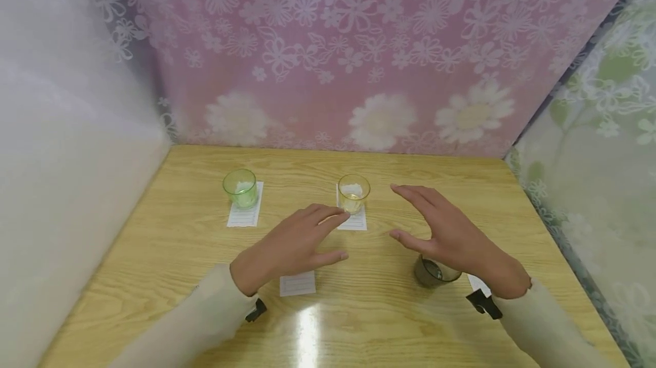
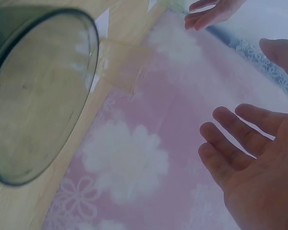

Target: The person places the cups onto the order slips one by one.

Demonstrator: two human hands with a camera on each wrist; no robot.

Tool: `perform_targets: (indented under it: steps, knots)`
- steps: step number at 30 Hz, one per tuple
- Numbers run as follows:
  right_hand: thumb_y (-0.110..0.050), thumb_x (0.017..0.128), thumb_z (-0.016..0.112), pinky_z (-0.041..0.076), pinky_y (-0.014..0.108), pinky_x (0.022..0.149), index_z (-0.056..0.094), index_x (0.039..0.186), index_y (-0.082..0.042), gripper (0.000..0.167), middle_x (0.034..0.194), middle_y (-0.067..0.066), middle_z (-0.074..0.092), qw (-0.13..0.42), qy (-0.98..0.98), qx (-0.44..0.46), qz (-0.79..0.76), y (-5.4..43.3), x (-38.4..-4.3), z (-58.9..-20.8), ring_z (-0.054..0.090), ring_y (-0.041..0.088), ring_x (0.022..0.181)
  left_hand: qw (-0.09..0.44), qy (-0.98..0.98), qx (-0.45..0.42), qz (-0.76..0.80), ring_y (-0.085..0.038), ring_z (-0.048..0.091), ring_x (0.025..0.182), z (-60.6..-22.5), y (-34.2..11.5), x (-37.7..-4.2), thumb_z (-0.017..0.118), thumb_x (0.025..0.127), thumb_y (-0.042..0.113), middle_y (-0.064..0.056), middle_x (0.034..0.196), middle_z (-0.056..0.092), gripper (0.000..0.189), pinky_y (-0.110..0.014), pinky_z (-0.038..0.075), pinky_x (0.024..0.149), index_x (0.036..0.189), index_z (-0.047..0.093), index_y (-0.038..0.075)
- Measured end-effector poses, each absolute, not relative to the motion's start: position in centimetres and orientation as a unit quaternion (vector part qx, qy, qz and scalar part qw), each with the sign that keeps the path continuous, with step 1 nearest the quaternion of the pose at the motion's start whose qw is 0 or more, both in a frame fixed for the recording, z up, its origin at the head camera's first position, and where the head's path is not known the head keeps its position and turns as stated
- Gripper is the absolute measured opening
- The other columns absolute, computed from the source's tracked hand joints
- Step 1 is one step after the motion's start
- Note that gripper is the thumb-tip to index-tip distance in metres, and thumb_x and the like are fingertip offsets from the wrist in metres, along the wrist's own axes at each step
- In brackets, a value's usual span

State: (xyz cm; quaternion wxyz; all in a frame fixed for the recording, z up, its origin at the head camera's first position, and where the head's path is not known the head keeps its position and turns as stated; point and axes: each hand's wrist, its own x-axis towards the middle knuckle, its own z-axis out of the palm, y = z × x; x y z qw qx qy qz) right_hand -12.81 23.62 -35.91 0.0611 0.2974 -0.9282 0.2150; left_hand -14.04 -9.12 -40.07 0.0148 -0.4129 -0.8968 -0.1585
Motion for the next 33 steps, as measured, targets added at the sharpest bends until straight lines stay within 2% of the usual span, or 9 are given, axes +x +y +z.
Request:
perform_targets:
  steps: [7,11,15,22,33]
  knots:
    - [-0.025,0.097,0.085,0.049,0.069,0.108,0.042,0.168,-0.014,0.083,0.158,0.02,0.053,0.085,-0.931,0.287,0.209,26.0,-13.2,-35.5,0.053,0.045,0.144,0.029,-0.902,-0.411,-0.131,-0.027,0.052,0.152,-38.3,-6.5,-15.1,0.068,0.104,0.061,-0.004,0.165,0.053,0.08,-0.047,0.049,0.123,0.167,0.045,0.017]
    - [-0.023,0.096,0.086,0.048,0.071,0.106,0.042,0.168,-0.014,0.085,0.159,0.022,0.052,0.091,-0.932,0.277,0.215,27.4,-13.3,-35.0,0.051,0.048,0.144,0.007,-0.902,-0.412,-0.127,-0.027,0.049,0.155,-37.1,-4.9,-15.6,0.066,0.104,0.063,-0.004,0.168,0.049,0.082,-0.047,0.044,0.127,0.169,0.042,0.018]
    - [-0.025,0.097,0.086,0.046,0.072,0.104,0.041,0.169,-0.017,0.086,0.161,0.023,0.051,0.085,-0.938,0.258,0.215,28.7,-13.4,-34.8,0.049,0.05,0.145,-0.005,-0.903,-0.413,-0.121,-0.026,0.048,0.156,-36.5,-3.4,-15.8,0.065,0.104,0.065,-0.003,0.169,0.049,0.084,-0.045,0.046,0.126,0.17,0.04,0.019]
    - [-0.026,0.099,0.083,0.044,0.075,0.102,0.039,0.17,-0.016,0.085,0.163,0.026,0.049,0.077,-0.948,0.226,0.212,31.0,-13.4,-34.8,0.046,0.054,0.146,-0.008,-0.905,-0.41,-0.117,-0.024,0.048,0.155,-36.3,-0.7,-15.8,0.064,0.104,0.067,0.0,0.17,0.047,0.085,-0.041,0.049,0.123,0.171,0.038,0.021]
    - [-0.024,0.101,0.08,0.041,0.079,0.101,0.039,0.17,-0.012,0.081,0.164,0.03,0.046,0.079,-0.953,0.193,0.221,34.8,-14.1,-36.6,0.045,0.059,0.146,-0.032,-0.903,-0.407,-0.134,-0.022,0.046,0.155,-36.6,2.3,-15.3,0.066,0.103,0.065,0.001,0.171,0.045,0.086,-0.036,0.045,0.124,0.171,0.037,0.022]
